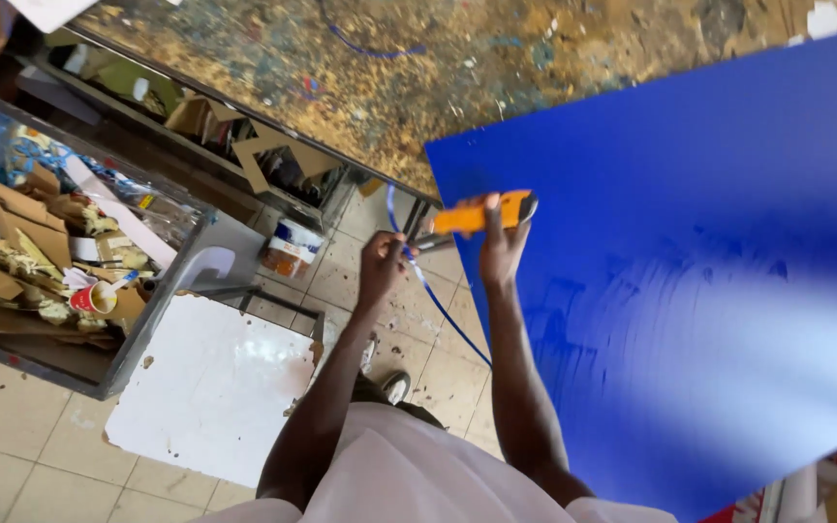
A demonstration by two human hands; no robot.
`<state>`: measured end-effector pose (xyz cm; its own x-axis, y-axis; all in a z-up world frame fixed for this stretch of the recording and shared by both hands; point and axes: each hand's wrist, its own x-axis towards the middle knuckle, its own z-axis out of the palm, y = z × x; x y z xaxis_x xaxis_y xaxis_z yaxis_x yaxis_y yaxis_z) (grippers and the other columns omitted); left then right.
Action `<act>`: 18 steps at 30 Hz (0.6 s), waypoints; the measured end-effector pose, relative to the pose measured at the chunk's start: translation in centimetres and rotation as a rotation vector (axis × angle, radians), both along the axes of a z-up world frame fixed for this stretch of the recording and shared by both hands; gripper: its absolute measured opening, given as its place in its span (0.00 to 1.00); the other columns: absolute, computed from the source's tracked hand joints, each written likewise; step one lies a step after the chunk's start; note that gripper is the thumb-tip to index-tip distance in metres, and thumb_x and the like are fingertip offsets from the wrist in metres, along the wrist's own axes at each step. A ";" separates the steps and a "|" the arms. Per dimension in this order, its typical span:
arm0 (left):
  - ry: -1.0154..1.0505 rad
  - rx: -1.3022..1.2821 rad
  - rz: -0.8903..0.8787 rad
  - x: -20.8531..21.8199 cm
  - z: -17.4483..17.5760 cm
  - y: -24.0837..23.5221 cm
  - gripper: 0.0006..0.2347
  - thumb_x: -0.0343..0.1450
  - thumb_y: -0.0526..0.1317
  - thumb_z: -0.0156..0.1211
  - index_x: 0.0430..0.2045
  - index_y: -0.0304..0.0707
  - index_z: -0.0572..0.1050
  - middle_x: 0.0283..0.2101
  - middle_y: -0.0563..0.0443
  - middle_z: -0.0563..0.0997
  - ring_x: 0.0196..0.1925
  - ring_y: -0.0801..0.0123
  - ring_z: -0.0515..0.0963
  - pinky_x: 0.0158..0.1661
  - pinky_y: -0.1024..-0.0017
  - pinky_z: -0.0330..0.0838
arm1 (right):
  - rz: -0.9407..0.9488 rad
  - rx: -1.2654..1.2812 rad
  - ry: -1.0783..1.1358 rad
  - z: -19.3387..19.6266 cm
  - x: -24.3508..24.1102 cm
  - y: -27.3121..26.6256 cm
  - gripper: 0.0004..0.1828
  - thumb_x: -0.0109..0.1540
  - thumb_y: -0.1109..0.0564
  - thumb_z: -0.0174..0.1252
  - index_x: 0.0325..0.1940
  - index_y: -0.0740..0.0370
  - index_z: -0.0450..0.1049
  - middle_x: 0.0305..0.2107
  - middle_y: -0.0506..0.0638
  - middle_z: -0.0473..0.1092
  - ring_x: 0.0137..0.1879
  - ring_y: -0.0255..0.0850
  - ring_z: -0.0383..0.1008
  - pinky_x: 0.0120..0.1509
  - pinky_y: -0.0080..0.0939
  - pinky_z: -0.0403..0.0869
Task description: Applying blue vinyl to a board and trimming the excess material from the edges using a utility knife
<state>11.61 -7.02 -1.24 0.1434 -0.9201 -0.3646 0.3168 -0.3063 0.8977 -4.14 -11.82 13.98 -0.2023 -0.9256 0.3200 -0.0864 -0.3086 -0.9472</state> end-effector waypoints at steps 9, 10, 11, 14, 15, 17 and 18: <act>0.070 -0.031 -0.009 2.8 5.0 3.8 0.06 0.85 0.41 0.55 0.43 0.42 0.75 0.35 0.41 0.89 0.32 0.68 0.88 0.28 0.79 0.76 | 0.281 0.432 0.285 -4.1 0.8 17.1 0.16 0.65 0.64 0.70 0.56 0.72 0.80 0.49 0.76 0.81 0.54 0.75 0.83 0.58 0.70 0.81; 0.091 -0.058 -0.010 2.6 5.1 4.3 0.07 0.86 0.44 0.57 0.42 0.43 0.74 0.31 0.42 0.87 0.30 0.65 0.88 0.26 0.79 0.75 | 0.352 0.394 0.406 -5.1 0.6 19.0 0.15 0.65 0.60 0.71 0.52 0.72 0.80 0.46 0.74 0.81 0.52 0.75 0.83 0.58 0.70 0.81; 0.109 -0.077 -0.001 2.5 5.2 5.5 0.08 0.86 0.46 0.59 0.42 0.45 0.74 0.28 0.43 0.85 0.28 0.63 0.88 0.24 0.78 0.75 | 0.434 0.361 0.525 -6.1 0.5 21.4 0.15 0.65 0.57 0.72 0.48 0.73 0.81 0.43 0.73 0.82 0.50 0.75 0.83 0.57 0.71 0.80; 0.062 -0.132 -0.019 2.6 3.9 7.6 0.08 0.87 0.45 0.55 0.43 0.44 0.72 0.27 0.43 0.82 0.28 0.63 0.87 0.23 0.79 0.74 | 0.353 0.296 0.558 -9.9 -1.5 28.4 0.17 0.64 0.56 0.73 0.52 0.70 0.81 0.43 0.70 0.81 0.51 0.73 0.83 0.58 0.69 0.80; 0.067 -0.129 -0.048 2.7 3.9 9.2 0.08 0.87 0.45 0.55 0.43 0.44 0.72 0.27 0.43 0.82 0.28 0.63 0.87 0.23 0.79 0.74 | 0.325 0.307 0.555 -9.6 -2.1 31.5 0.17 0.64 0.56 0.73 0.52 0.70 0.81 0.43 0.70 0.81 0.51 0.73 0.83 0.58 0.69 0.80; 0.163 -0.137 -0.007 2.8 4.2 11.6 0.06 0.87 0.46 0.58 0.46 0.47 0.72 0.26 0.44 0.80 0.29 0.59 0.87 0.24 0.77 0.75 | 0.263 0.347 0.575 -8.7 -3.7 36.6 0.21 0.67 0.52 0.72 0.58 0.68 0.81 0.46 0.68 0.81 0.53 0.73 0.82 0.61 0.72 0.79; 0.174 -0.156 -0.013 2.0 4.7 12.5 0.06 0.87 0.46 0.58 0.46 0.47 0.72 0.26 0.44 0.80 0.29 0.59 0.87 0.24 0.77 0.75 | 0.251 0.332 0.587 -9.3 -4.9 38.9 0.21 0.67 0.52 0.72 0.58 0.68 0.81 0.46 0.68 0.81 0.53 0.73 0.82 0.61 0.72 0.79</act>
